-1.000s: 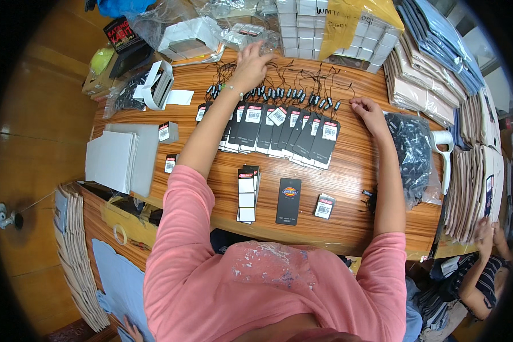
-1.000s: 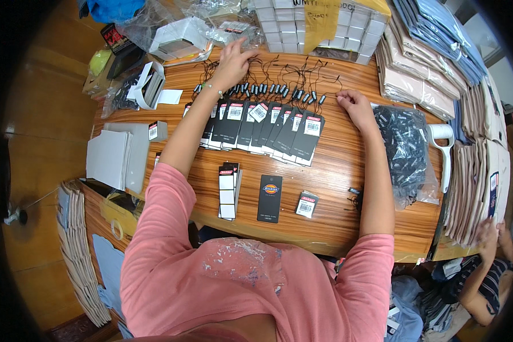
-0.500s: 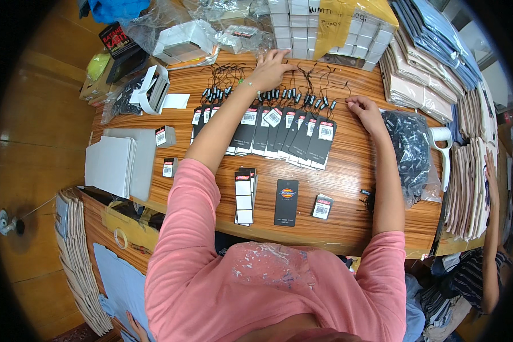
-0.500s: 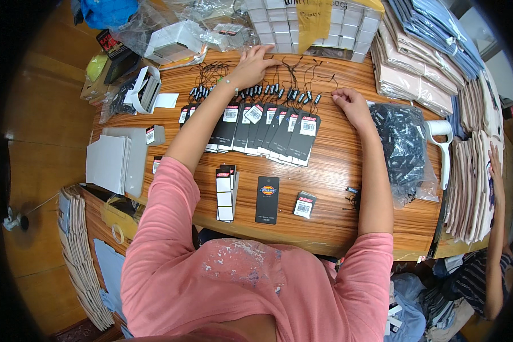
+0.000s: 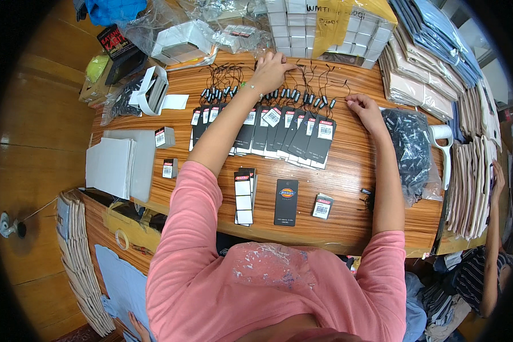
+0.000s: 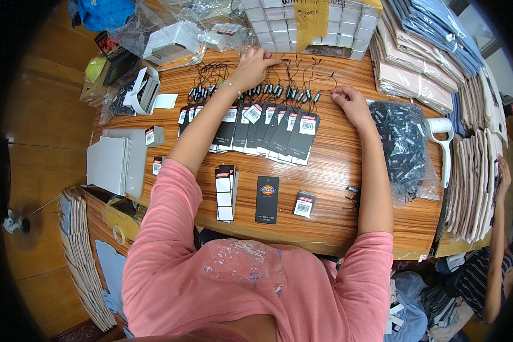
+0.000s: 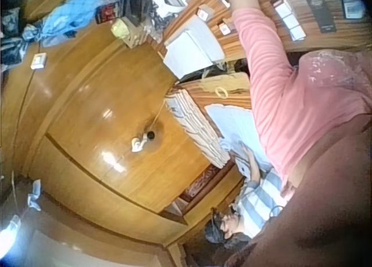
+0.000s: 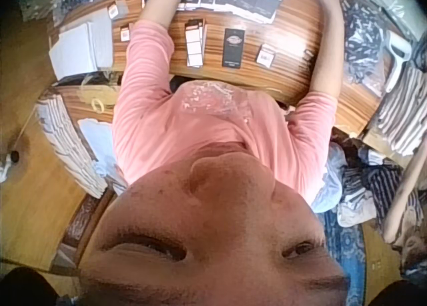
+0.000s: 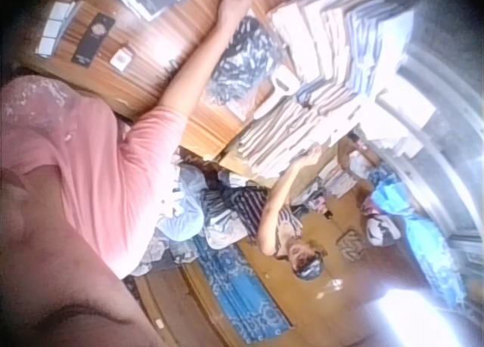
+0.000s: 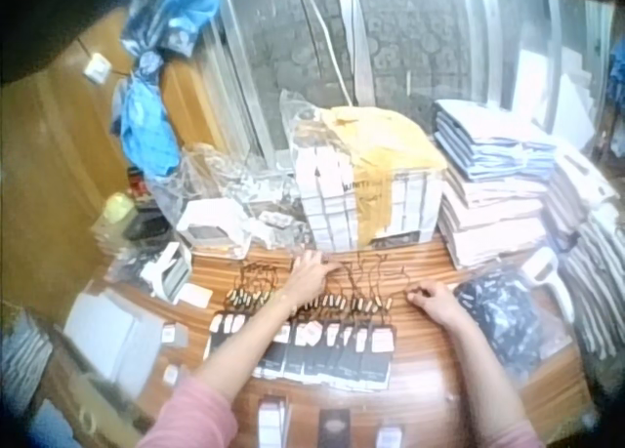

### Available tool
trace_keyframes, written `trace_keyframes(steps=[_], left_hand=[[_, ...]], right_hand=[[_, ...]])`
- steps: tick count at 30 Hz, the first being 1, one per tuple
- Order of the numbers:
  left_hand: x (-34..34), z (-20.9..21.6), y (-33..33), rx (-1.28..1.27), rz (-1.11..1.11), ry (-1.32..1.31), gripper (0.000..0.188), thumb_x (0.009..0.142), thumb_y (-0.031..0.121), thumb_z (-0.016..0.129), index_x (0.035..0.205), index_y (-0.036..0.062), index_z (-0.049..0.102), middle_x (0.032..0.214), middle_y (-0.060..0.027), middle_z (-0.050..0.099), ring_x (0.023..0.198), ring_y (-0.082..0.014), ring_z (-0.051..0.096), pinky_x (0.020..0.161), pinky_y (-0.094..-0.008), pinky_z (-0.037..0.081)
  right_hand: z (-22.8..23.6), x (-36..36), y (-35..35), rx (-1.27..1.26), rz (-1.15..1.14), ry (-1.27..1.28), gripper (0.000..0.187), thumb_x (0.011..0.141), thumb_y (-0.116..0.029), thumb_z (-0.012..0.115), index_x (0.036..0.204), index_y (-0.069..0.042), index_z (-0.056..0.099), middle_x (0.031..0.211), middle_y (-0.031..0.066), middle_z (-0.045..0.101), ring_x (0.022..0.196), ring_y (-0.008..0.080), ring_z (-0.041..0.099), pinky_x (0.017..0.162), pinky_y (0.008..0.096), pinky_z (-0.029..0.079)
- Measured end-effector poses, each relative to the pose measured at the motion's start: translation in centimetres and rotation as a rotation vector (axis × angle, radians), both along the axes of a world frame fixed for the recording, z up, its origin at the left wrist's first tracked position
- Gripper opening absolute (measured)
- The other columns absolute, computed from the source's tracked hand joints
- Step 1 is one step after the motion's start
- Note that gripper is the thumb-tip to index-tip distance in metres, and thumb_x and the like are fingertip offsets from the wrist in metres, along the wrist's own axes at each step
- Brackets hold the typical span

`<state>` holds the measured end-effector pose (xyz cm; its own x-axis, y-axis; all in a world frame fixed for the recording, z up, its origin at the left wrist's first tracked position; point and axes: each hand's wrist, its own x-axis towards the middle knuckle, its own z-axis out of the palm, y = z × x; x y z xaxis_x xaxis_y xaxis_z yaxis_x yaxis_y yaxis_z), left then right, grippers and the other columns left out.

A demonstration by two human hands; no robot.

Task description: The person attaches plastic tags and security sensors to various black garment labels by threading a plastic fastener through the label and locking it.

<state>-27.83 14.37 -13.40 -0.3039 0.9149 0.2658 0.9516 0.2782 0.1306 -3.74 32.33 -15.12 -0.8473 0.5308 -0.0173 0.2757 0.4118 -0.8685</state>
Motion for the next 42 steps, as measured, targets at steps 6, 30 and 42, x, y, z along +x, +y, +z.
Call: trace_keyframes(steps=[6,30,42], left_hand=[[0.5,0.2,0.0,0.168,-0.031,-0.069,0.036,0.076,0.004,0.048,0.105,0.022,0.061,0.101,-0.0062,0.05,0.099,-0.0254,0.043,0.084,-0.0393,0.033],[4.4,-0.2,3.8,0.011,-0.169,-0.007,0.041,0.079,0.006,0.047,0.112,0.0258,0.058,0.102,-0.0061,0.05,0.099,-0.0252,0.043,0.085,-0.0371,0.034],[6.6,-0.1,5.5,-0.028,-0.314,0.074,0.049,0.078,0.0,0.045,0.114,0.0305,0.056,0.101,-0.0066,0.049,0.098,-0.0248,0.044,0.085,-0.0365,0.035]], right_hand=[[-0.1,0.0,-0.1,-0.048,-0.017,0.057,0.019,0.079,-0.014,0.06,0.09,0.001,0.061,0.066,0.0,0.049,0.062,0.0097,0.043,0.06,0.0228,0.038],[-0.2,-0.1,0.0,-0.019,-0.002,0.048,0.02,0.08,-0.015,0.059,0.091,0.001,0.061,0.065,0.0004,0.051,0.061,0.0104,0.045,0.059,0.0238,0.039],[-0.4,0.0,0.2,-0.067,-0.009,0.06,0.019,0.08,-0.012,0.058,0.093,0.002,0.06,0.075,0.0042,0.059,0.069,0.0113,0.051,0.066,0.0235,0.042]])
